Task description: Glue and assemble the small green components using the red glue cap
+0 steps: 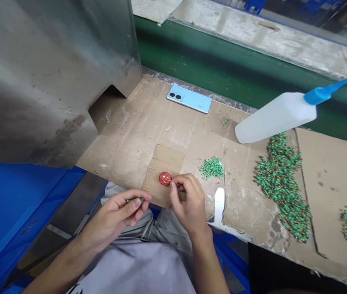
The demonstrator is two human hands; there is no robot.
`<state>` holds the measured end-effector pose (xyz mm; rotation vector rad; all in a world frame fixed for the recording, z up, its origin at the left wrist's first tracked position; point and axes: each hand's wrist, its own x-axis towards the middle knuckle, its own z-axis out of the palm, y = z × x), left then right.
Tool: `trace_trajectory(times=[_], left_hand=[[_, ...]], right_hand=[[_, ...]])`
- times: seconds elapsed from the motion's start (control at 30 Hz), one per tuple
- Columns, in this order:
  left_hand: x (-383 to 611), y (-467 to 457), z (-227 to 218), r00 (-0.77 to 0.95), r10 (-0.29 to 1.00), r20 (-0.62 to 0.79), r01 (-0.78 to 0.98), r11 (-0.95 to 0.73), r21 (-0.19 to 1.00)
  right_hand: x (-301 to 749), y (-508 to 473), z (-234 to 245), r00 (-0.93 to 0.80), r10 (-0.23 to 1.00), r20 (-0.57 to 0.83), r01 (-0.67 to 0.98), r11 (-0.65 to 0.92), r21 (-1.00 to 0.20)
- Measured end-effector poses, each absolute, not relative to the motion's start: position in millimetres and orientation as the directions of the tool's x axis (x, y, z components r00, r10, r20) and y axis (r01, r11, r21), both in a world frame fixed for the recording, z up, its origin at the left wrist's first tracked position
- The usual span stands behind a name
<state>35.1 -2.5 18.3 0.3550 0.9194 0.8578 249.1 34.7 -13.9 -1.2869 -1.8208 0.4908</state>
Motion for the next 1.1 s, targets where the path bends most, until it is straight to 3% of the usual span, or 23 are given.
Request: trace_trajectory(times=[0.13,0.3,0.4,0.57,0.77,1.1], left_hand=[[34.7,-2.7,19.6,0.263,0.815,-0.516,-0.512,0.571,0.642],[26.6,1.7,18.0,-0.065,0.885,-0.461,-0.508,0.368,0.779],[18.4,2.9,14.9,-0.16,0.899,-0.407,-0.449,0.301,0.841],[12.7,-1.1,9.2,-0.158,0.913,-0.377,-0.377,0.297,0.878],[18.6,-0.9,12.1,-0.142,0.902,-0.408,-0.42,0.319,0.85],[18.4,-1.1,8.3,-0.106,0.906,-0.41,-0.454,0.323,0.83]], right_hand=[[249.4,31.2,-9.2,-0.117,0.884,0.452,0.58,0.431,-0.691],[237.7,11.1,-4.2,-0.253,0.87,0.424,0.583,0.487,-0.651],[224.9,0.7,-7.3,-0.304,0.866,0.397,0.619,0.496,-0.608],[211.1,-2.7,-15.1,-0.33,0.852,0.405,0.697,0.51,-0.504],[205.3,0.0,-12.8,-0.411,0.836,0.363,0.741,0.538,-0.402],[206.2,2.4,-7.3,-0.391,0.85,0.353,0.758,0.515,-0.4]])
